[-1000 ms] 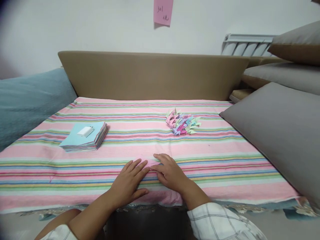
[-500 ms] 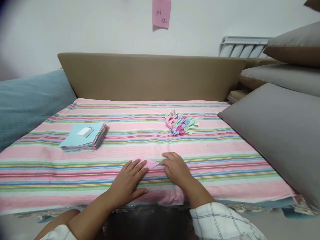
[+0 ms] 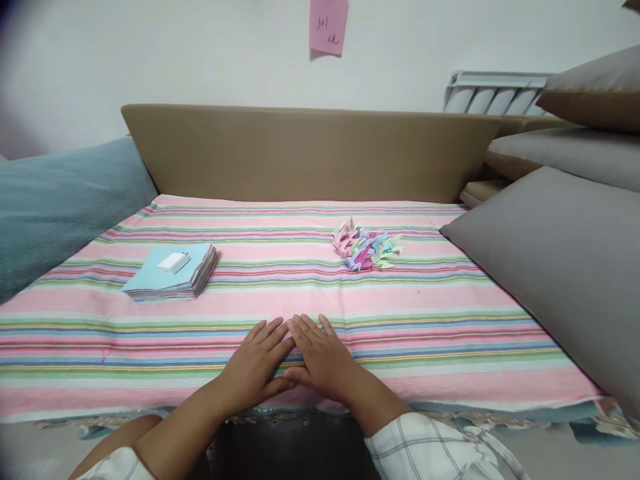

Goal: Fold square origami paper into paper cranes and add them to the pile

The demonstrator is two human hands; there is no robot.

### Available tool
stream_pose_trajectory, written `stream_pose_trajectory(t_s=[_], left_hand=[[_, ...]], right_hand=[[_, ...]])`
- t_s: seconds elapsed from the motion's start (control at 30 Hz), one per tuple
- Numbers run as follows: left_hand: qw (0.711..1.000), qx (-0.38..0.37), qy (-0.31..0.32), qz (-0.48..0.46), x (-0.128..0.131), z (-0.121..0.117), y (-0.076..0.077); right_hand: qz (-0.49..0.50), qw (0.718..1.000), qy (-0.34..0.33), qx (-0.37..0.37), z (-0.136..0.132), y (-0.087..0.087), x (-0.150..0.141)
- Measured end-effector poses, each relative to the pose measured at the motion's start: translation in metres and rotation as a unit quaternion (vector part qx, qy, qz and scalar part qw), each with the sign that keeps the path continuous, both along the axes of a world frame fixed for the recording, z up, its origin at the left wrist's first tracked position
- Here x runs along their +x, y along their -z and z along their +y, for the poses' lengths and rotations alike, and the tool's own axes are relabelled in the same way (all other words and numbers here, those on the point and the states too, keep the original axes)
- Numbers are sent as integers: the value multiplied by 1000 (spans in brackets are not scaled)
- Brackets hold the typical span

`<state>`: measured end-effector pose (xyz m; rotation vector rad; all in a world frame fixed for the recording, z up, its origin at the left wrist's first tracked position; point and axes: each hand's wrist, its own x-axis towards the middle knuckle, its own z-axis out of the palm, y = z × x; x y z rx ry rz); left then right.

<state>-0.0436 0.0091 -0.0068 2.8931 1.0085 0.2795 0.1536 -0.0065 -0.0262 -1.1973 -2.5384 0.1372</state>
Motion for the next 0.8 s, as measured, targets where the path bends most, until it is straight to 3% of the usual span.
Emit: stream_pose_trajectory(t_s=[0.57,0.8], left_hand=[[998,-21,-48,27,-36,1,-4],[995,-22,-98,14,-49,7,-6]], right_hand=[[-15,999,22,-20,-1,1,4],[-28,999,18,-25,0,0,4]])
